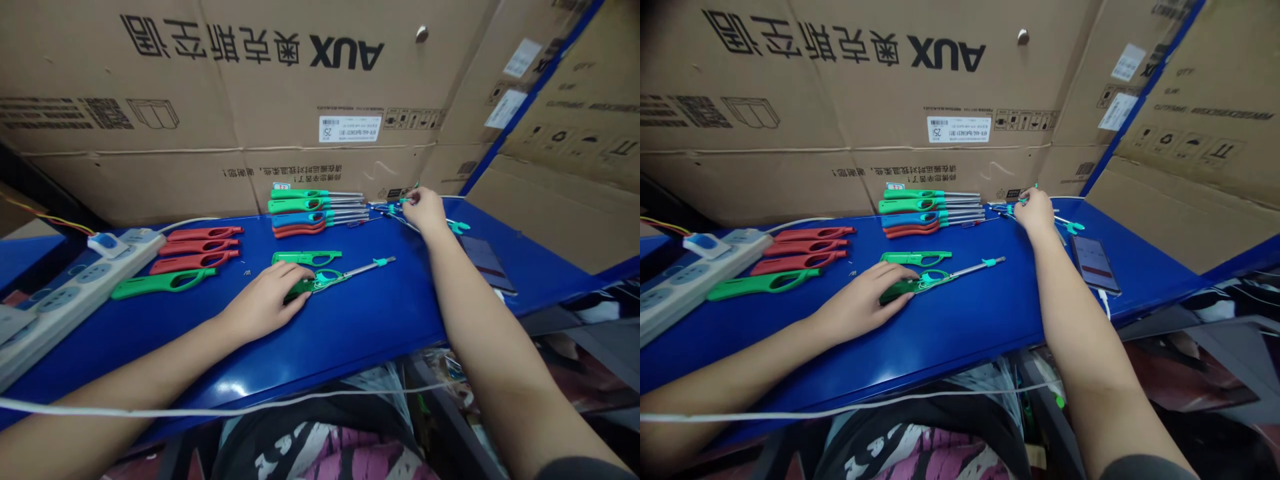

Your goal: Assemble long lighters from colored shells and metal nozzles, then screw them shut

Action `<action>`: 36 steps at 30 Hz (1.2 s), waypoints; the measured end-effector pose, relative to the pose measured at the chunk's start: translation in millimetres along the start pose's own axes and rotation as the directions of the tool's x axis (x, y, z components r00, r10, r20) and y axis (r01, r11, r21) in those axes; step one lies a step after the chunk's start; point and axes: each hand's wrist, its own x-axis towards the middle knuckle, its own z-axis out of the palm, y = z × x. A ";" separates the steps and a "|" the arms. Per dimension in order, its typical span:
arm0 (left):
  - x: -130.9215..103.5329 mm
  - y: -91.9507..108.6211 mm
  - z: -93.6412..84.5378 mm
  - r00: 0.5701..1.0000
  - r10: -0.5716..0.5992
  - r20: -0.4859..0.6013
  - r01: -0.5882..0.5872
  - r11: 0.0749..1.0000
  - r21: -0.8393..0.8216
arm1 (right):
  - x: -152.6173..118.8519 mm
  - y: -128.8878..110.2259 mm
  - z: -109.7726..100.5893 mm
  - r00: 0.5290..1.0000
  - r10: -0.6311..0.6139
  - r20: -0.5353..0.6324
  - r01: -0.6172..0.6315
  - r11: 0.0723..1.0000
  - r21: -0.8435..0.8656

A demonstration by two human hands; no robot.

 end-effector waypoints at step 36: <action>-0.6 -2.0 -0.7 1.000 0.021 -0.001 -0.021 0.999 0.037 | -6.7 0.3 26.5 0.986 0.065 0.156 -0.033 0.980 -0.197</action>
